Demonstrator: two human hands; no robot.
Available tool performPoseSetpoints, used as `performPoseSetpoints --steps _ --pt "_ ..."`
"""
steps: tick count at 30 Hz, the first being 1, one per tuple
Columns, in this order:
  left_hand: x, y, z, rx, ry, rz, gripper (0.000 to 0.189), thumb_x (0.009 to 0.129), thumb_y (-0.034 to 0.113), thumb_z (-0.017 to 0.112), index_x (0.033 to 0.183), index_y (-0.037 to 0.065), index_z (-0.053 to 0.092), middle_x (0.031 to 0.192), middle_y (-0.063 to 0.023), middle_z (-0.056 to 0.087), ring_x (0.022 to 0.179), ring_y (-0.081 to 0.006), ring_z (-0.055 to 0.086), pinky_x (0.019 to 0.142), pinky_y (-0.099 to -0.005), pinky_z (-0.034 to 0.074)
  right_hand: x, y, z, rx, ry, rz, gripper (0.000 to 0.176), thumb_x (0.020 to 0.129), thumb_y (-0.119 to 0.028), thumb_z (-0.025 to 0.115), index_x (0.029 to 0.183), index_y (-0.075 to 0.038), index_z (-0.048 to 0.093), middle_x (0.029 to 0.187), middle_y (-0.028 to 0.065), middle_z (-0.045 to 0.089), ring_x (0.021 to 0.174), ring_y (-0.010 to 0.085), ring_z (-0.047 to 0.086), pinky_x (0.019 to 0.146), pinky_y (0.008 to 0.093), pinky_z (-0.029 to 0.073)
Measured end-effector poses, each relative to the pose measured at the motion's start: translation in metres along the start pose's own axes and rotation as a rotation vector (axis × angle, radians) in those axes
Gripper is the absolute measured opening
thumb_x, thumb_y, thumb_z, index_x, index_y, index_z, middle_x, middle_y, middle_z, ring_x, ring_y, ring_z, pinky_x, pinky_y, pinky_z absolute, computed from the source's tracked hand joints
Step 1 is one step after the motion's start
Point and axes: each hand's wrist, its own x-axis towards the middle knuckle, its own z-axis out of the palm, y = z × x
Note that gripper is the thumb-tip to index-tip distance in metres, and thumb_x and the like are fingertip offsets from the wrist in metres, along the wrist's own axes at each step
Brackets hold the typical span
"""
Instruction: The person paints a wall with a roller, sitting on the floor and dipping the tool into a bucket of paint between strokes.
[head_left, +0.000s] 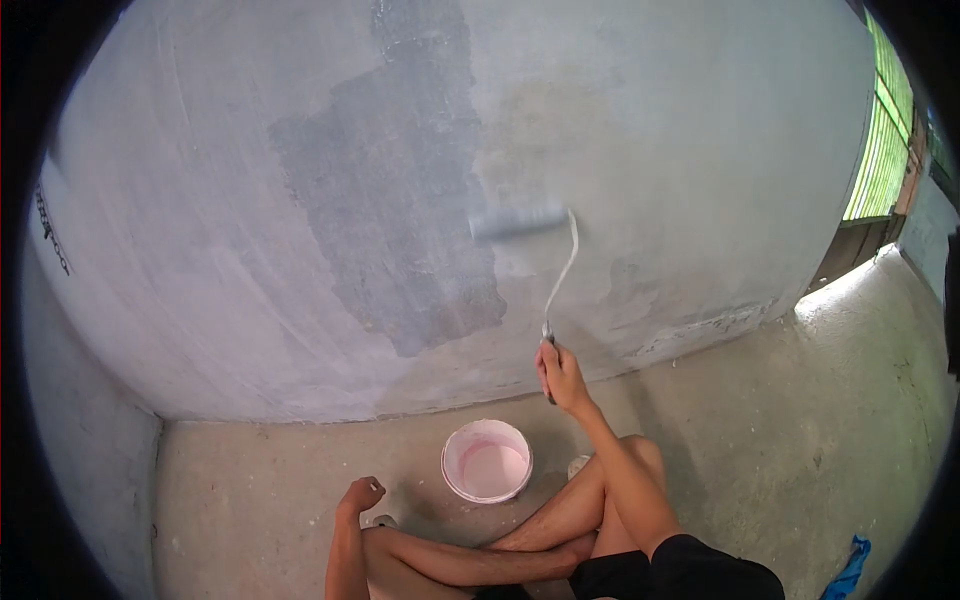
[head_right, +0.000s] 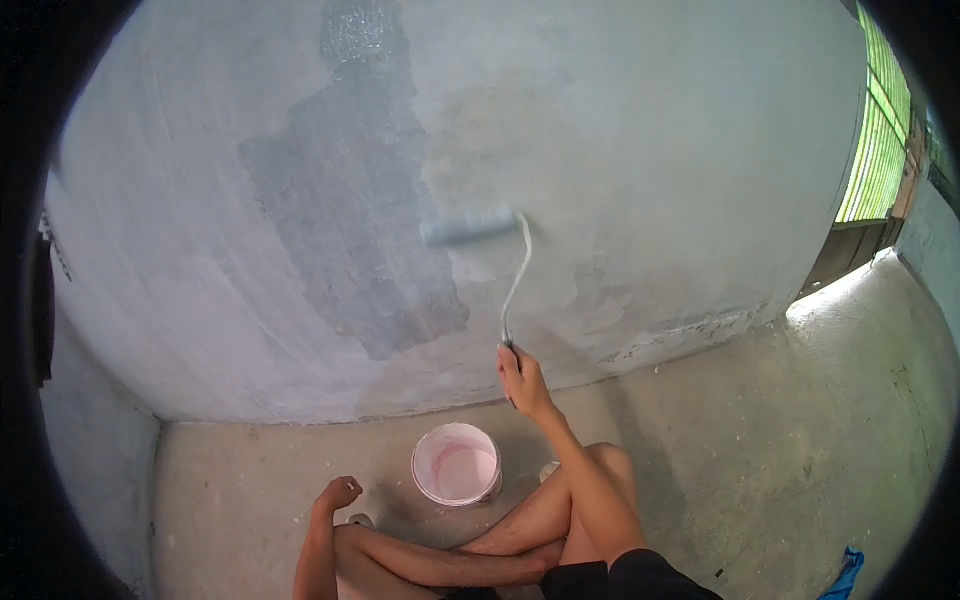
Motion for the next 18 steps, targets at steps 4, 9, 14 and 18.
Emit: performPoseSetpoints --steps 4,9,14,18 --pt "-0.004 0.004 0.001 0.009 -0.006 -0.019 0.029 0.077 0.031 0.062 0.091 0.006 0.068 0.090 -0.0223 0.066 0.090 -0.0366 0.063 0.081 -0.0423 0.051 -0.013 0.049 0.017 -0.109 0.100 -0.097 0.045 0.098 -0.042 0.039 0.072 -0.006 0.044 0.051 -0.0015 0.039 0.040 0.0081 0.038 0.039 0.0249 0.033" --pt "-0.001 -0.006 0.001 -0.017 -0.008 -0.014 0.028 0.076 0.030 0.062 0.089 0.006 0.068 0.088 -0.0217 0.067 0.087 -0.0361 0.064 0.080 -0.0422 0.051 0.003 -0.014 0.016 -0.034 0.075 -0.020 0.045 0.098 -0.042 0.038 0.069 -0.007 0.043 0.052 -0.0022 0.038 0.042 0.0080 0.039 0.040 0.0264 0.033" --pt "-0.002 0.004 -0.002 -0.034 -0.014 -0.011 0.029 0.076 0.030 0.062 0.088 0.005 0.067 0.090 -0.0215 0.066 0.088 -0.0360 0.064 0.080 -0.0424 0.051 0.006 -0.022 -0.009 -0.090 0.040 0.041 0.047 0.098 -0.041 0.039 0.070 -0.004 0.044 0.053 0.0027 0.039 0.047 0.0122 0.039 0.045 0.0301 0.036" --pt "0.003 -0.001 0.004 0.013 0.002 0.005 0.030 0.076 0.031 0.062 0.090 0.005 0.067 0.092 -0.0218 0.066 0.090 -0.0363 0.063 0.081 -0.0426 0.050 -0.015 0.081 0.002 -0.280 0.212 -0.175 0.047 0.098 -0.039 0.040 0.076 0.002 0.047 0.057 0.0123 0.038 0.057 0.0189 0.035 0.054 0.0361 0.036"
